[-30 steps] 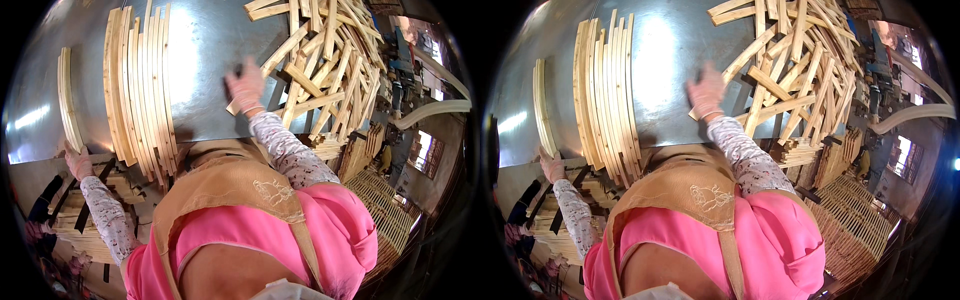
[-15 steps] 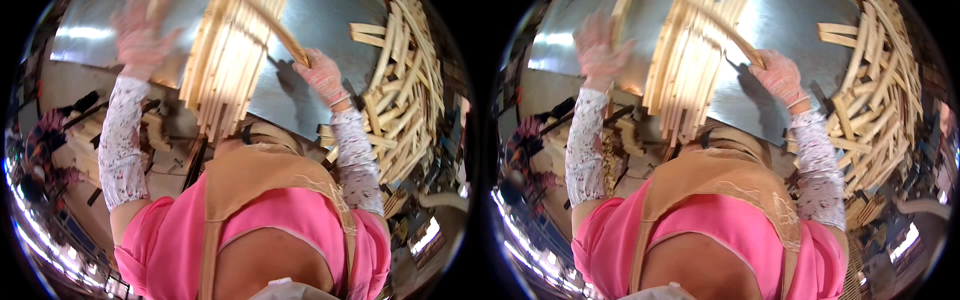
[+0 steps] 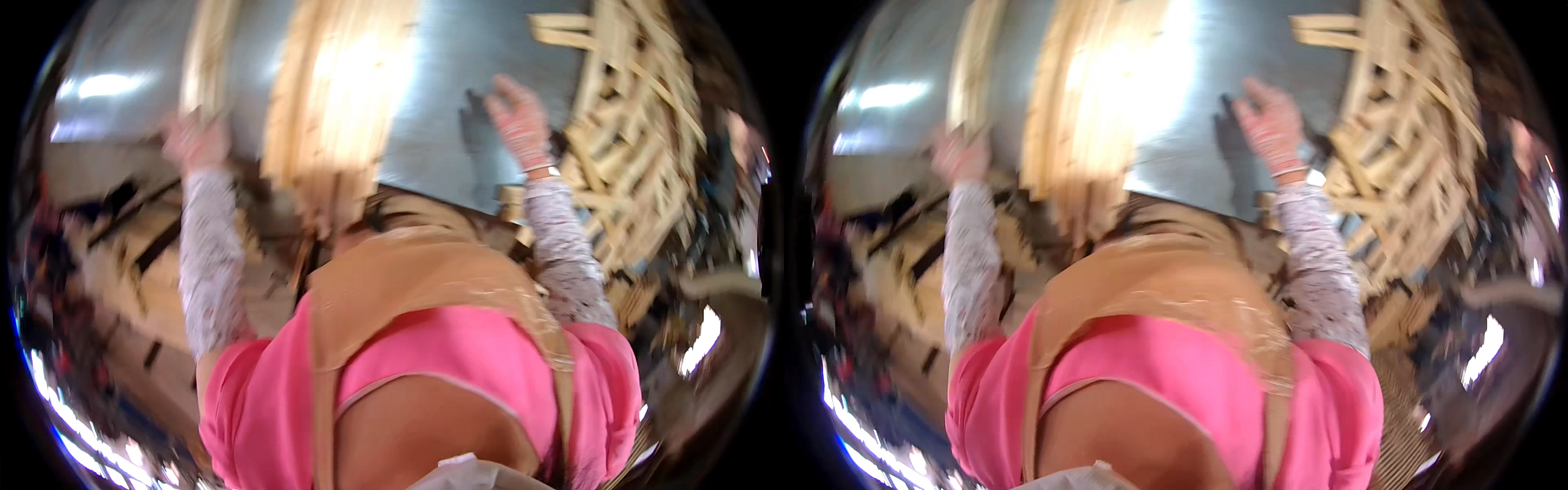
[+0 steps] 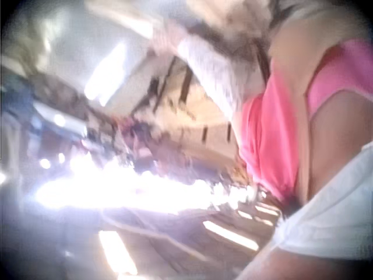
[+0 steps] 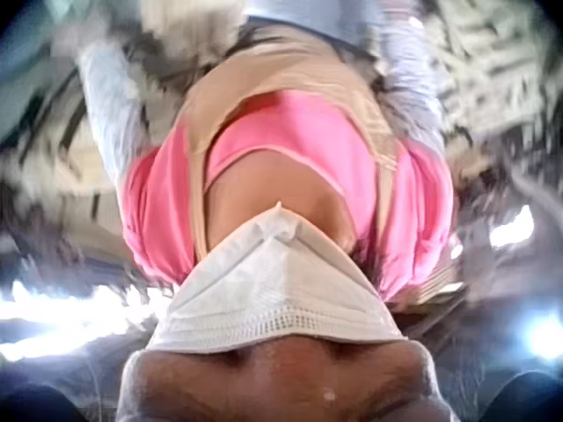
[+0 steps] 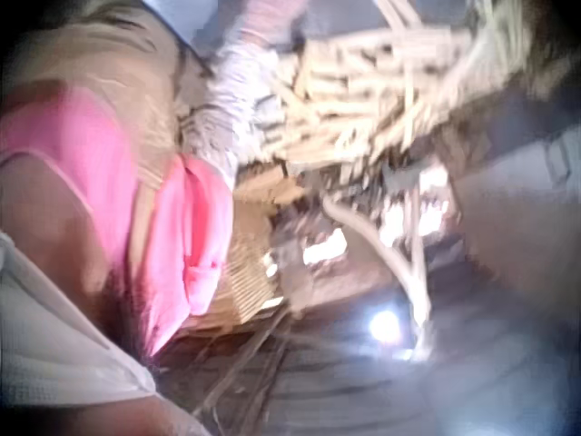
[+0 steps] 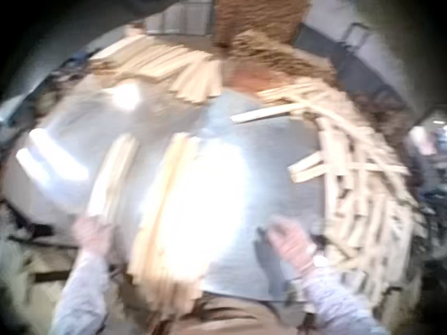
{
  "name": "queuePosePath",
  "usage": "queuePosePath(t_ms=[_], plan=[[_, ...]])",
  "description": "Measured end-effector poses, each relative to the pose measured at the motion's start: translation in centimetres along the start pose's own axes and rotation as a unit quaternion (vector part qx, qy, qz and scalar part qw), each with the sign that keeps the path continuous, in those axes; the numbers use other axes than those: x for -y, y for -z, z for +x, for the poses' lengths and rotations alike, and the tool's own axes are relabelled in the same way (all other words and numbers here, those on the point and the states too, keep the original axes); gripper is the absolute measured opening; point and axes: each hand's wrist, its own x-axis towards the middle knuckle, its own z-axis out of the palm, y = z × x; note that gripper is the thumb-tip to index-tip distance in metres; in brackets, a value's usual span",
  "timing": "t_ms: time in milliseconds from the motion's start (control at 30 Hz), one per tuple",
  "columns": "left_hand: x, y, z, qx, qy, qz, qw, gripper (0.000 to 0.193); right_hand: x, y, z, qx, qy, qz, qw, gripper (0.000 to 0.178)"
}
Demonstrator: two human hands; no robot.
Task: The person sorts thin wooden strips on a metal table, picking them up from a pile and arranging them into neat stacks. The worker repeatedly handles the strips, aligning them and moving them between piles.
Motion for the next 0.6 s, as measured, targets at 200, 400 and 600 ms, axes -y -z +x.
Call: queuePosePath(t_ms=[200, 400, 600], plan=[[8.7, -5.5, 0.4, 0.039, 0.018, -0.148, 0.988, 0.105, -7.4, 7.7, -12.4, 0.013, -0.25, -0.169, 0.953, 0.052], [-1.3, 1.1, 0.2, 0.064, 0.035, 0.081, 0.994, 0.1, -19.2, 14.8, -22.5, 0.008, -0.274, -0.396, 0.877, 0.06], [-22.3, 1.3, -6.0, 0.101, -0.147, -0.305, 0.936, 0.075, -24.5, 17.1, -22.5, 0.039, -0.121, -0.405, 0.905, 0.057]])
